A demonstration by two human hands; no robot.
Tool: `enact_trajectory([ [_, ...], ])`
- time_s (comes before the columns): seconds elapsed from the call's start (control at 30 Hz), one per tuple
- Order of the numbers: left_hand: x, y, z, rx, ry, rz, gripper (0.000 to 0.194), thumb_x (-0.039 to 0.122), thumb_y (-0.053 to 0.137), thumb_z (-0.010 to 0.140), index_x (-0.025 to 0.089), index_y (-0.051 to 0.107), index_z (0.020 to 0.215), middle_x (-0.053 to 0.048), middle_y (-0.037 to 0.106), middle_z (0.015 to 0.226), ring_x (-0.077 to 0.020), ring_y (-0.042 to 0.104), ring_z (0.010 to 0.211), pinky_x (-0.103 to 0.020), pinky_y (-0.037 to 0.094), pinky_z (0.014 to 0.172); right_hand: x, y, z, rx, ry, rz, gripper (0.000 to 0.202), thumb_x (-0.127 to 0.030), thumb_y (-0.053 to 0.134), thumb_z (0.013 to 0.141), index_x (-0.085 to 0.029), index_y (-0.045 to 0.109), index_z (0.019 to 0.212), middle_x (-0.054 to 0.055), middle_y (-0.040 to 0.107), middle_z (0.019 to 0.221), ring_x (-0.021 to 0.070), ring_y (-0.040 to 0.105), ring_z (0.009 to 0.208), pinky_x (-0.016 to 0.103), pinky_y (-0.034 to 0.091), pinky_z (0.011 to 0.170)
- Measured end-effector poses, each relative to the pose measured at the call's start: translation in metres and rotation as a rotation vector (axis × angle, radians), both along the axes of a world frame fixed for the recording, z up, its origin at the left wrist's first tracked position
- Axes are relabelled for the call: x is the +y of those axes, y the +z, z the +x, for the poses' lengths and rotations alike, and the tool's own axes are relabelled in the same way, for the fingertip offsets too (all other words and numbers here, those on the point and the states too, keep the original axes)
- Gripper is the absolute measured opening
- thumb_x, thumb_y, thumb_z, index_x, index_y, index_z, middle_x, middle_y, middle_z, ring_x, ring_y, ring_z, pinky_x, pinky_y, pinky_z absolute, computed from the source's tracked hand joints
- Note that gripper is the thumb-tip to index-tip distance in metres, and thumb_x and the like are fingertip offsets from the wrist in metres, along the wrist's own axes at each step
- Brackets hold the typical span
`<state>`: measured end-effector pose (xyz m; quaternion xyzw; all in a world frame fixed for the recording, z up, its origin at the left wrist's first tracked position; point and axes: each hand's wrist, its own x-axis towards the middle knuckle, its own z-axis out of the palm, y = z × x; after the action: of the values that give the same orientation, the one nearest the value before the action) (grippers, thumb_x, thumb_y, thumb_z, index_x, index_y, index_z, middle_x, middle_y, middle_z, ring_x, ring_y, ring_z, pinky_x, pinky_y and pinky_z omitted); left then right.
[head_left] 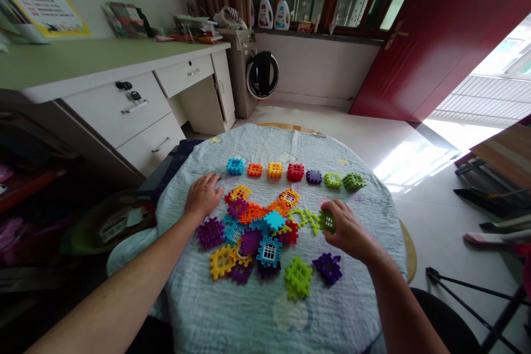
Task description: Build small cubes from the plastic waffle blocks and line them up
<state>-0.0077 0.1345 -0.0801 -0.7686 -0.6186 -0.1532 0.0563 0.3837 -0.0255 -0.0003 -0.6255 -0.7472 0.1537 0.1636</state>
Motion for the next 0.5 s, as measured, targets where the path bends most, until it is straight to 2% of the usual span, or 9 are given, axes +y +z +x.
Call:
enact_trajectory([
  [0.13, 0.000, 0.002, 0.000, 0.010, -0.013, 0.007, 0.044, 0.033, 0.044, 0.086, 0.015, 0.059, 0.124, -0.012, 0.060, 0.128, -0.0283, 0.053, 0.120, -0.041, 0.041, 0.104, 0.010, -0.017, 0.035, -0.043, -0.130, -0.058, 0.041, -0.018, 0.059, 0.066, -0.020, 0.057, 0.107, 0.008, 0.056, 0.105, 0.0246, 0.051, 0.097, 0.038, 0.042, 0.091],
  [0.27, -0.001, 0.004, 0.001, 0.012, -0.018, 0.007, 0.045, 0.033, 0.044, 0.085, 0.014, 0.059, 0.122, -0.013, 0.060, 0.128, -0.0290, 0.054, 0.119, -0.042, 0.042, 0.103, 0.012, -0.039, 0.057, -0.021, -0.139, -0.129, 0.058, -0.024, 0.067, 0.064, -0.020, 0.055, 0.121, 0.009, 0.057, 0.116, 0.0271, 0.053, 0.108, 0.041, 0.039, 0.097],
  [0.37, -0.001, 0.003, 0.001, 0.015, -0.015, 0.004, 0.044, 0.033, 0.043, 0.086, 0.014, 0.060, 0.122, -0.013, 0.060, 0.128, -0.0289, 0.054, 0.120, -0.041, 0.041, 0.104, 0.010, -0.044, 0.070, 0.010, -0.174, -0.132, 0.069, -0.031, 0.072, 0.061, -0.021, 0.052, 0.127, 0.009, 0.058, 0.115, 0.0281, 0.055, 0.108, 0.043, 0.039, 0.099],
  [0.5, -0.001, 0.003, 0.001, 0.027, -0.011, 0.002, 0.045, 0.034, 0.043, 0.086, 0.014, 0.060, 0.122, -0.013, 0.060, 0.129, -0.0287, 0.053, 0.120, -0.041, 0.041, 0.104, 0.009, -0.046, 0.073, 0.016, -0.199, -0.139, 0.060, -0.033, 0.074, 0.059, -0.022, 0.058, 0.117, 0.007, 0.060, 0.105, 0.0256, 0.057, 0.098, 0.040, 0.043, 0.093],
])
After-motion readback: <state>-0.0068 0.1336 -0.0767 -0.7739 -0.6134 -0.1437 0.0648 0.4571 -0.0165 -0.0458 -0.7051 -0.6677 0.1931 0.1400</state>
